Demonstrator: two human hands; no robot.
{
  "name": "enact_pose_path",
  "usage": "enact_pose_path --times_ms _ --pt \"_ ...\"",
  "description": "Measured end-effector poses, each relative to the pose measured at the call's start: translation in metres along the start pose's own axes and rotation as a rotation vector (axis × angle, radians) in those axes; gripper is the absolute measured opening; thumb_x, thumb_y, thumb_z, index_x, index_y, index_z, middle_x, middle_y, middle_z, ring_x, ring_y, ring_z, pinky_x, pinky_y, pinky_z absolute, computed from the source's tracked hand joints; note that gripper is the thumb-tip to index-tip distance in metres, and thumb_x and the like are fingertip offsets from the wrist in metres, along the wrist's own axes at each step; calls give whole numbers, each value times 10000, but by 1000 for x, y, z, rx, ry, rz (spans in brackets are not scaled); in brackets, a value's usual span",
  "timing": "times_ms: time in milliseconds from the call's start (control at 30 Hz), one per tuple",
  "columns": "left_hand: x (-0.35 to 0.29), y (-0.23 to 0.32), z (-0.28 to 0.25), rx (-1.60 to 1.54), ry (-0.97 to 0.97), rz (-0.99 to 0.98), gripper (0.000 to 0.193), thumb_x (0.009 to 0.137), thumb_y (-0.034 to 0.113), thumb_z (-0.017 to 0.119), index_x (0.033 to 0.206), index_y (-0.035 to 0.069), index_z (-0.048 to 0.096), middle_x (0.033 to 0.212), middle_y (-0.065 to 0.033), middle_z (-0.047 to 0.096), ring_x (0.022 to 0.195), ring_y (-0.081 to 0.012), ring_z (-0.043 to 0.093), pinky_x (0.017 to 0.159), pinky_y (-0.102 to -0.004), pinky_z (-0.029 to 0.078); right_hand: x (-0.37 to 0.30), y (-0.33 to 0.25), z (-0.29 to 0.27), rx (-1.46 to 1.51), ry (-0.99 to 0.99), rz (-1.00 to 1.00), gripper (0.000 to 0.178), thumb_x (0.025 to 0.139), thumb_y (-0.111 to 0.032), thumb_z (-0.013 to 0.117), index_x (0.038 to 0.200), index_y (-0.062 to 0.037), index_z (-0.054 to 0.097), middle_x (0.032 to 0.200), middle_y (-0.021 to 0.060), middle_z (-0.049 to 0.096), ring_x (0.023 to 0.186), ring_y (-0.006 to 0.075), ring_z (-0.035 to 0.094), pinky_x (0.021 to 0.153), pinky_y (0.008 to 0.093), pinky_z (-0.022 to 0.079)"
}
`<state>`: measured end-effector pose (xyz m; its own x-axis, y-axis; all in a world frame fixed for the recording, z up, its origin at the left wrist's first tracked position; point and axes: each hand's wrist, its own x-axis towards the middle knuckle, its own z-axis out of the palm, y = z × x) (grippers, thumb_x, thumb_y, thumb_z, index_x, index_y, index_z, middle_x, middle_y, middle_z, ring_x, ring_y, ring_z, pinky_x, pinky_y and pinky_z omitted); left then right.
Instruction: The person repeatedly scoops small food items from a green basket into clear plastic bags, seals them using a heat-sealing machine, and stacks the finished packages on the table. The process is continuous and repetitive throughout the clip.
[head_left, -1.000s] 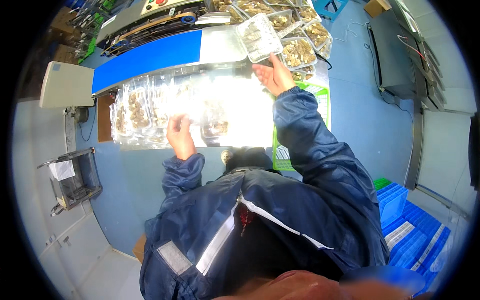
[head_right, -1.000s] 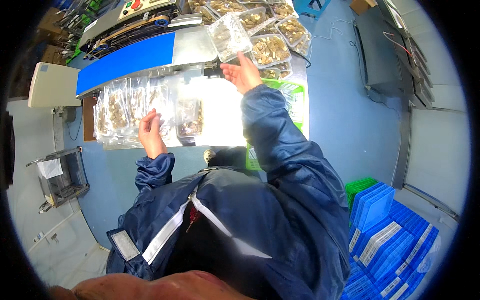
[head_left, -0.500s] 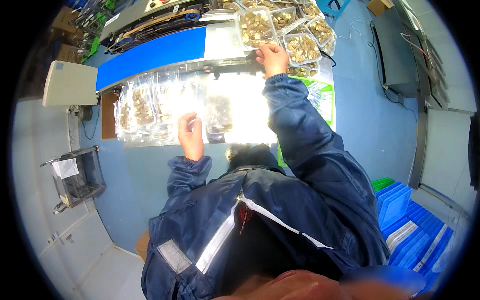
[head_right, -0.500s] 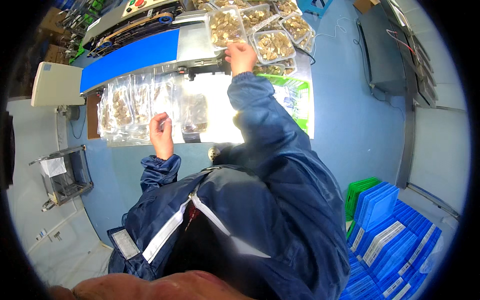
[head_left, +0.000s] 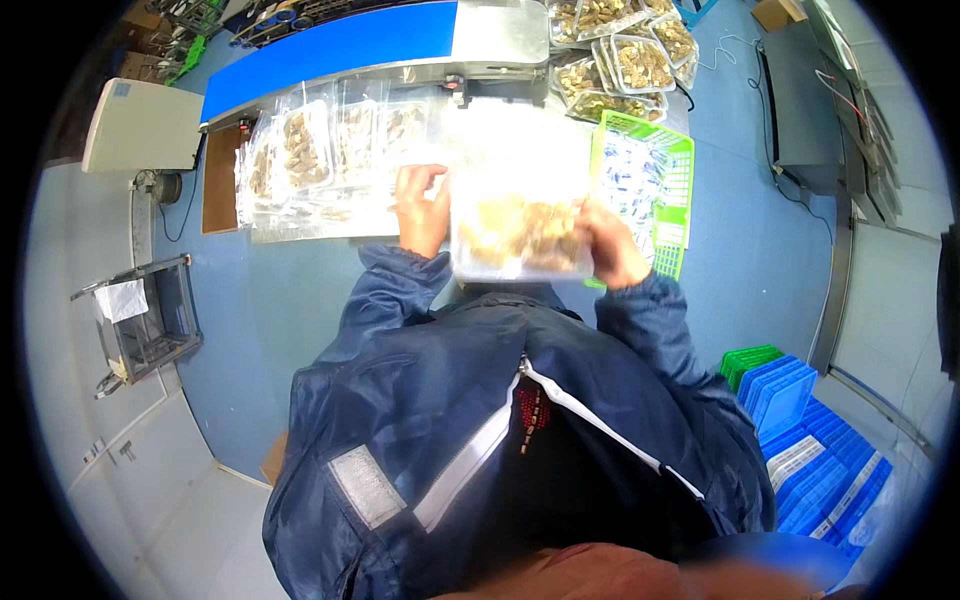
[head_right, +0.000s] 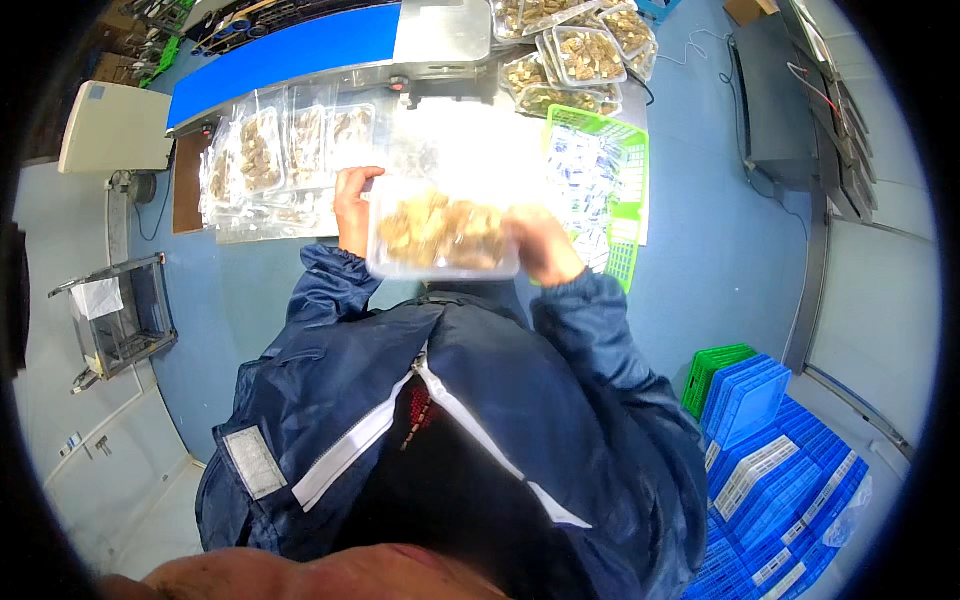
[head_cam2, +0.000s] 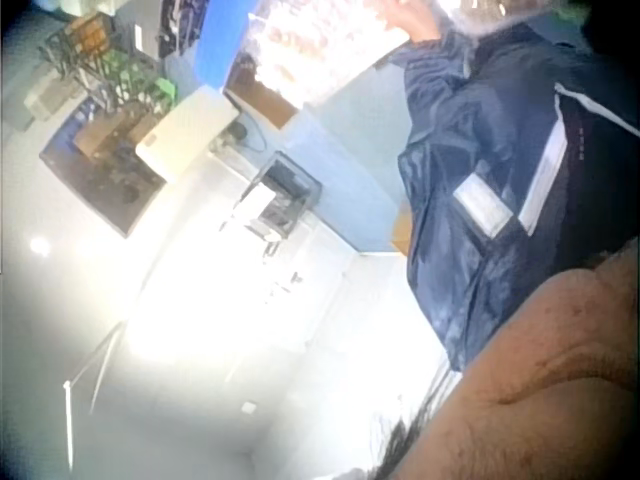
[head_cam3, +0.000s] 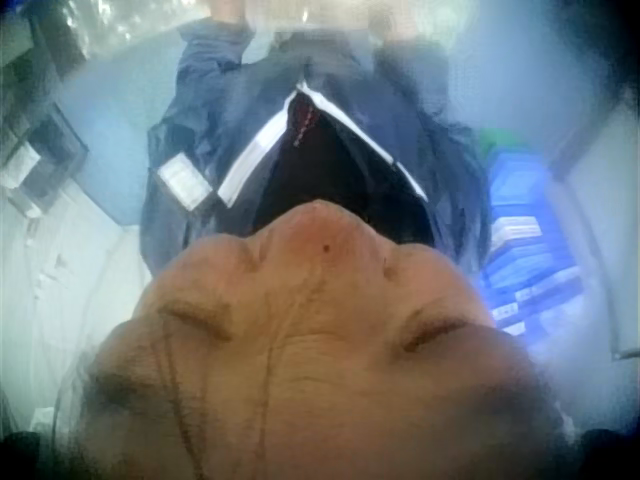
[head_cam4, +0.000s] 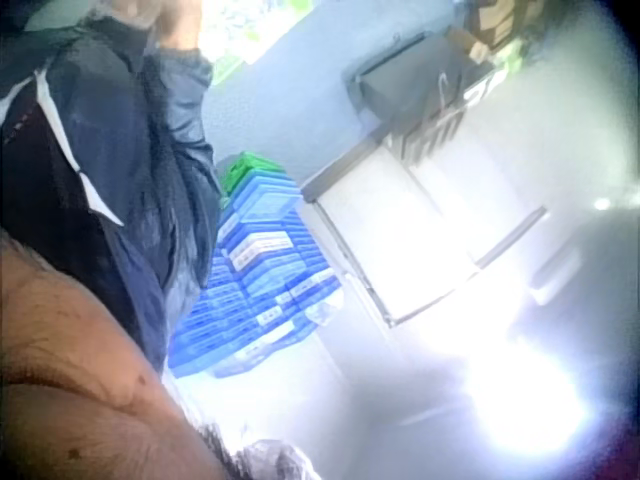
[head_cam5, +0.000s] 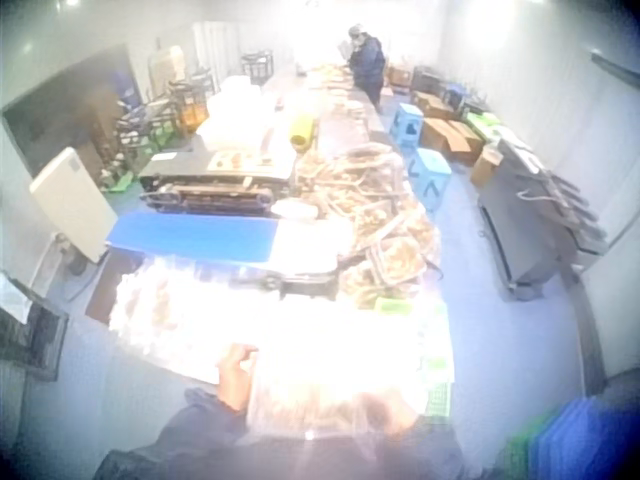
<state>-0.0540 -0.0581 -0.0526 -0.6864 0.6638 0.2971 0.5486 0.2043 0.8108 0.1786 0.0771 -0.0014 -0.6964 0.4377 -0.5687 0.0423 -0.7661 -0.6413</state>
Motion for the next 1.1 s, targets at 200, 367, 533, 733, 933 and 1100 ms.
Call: enact_pose_path --times_ms 200,367,533,733,933,1100 --pt "-2 8 -3 -6 -50 71 155 821 94 669 963 40 641 929 -123 554 860 -287 560 774 -361 458 -21 41 -1 -8 50 56 121 875 -159 554 814 -57 579 655 41 558 533 157 528 490 290 441" --pt "-20 10 2 45 -159 127 228 812 17 624 1039 21 608 982 -147 550 934 -309 554 839 -370 451 -19 45 -18 83 319 -32 72 907 -103 510 910 -35 531 703 50 581 608 177 620 555 306 555" --pt "-39 4 9 66 -241 216 359 749 -40 580 1103 -1 536 1059 -197 516 980 -381 527 854 -406 452 -11 76 2 100 391 -255 195 916 -63 492 1082 11 423 801 115 585 654 227 646 627 347 597" --pt "-18 28 -2 394 -623 -180 252 763 59 598 1011 30 566 956 -169 587 930 -374 561 787 -440 473 -2 90 9 -224 281 -497 272 928 -14 474 1164 20 344 852 128 549 661 199 627 602 305 566" --pt "0 47 10 220 -378 446 131 782 41 608 894 -22 579 1124 -205 592 1041 -390 562 860 -448 467 2 70 12 -153 288 -378 375 941 -44 476 1282 34 338 981 125 558 814 200 625 689 300 557" --pt "-14 54 35 5 -341 549 103 803 -24 578 894 -55 539 1241 -243 544 1185 -415 501 1006 -479 396 4 70 30 -23 93 -272 505 976 -110 461 1426 18 271 1217 124 554 1142 211 545 946 348 486"
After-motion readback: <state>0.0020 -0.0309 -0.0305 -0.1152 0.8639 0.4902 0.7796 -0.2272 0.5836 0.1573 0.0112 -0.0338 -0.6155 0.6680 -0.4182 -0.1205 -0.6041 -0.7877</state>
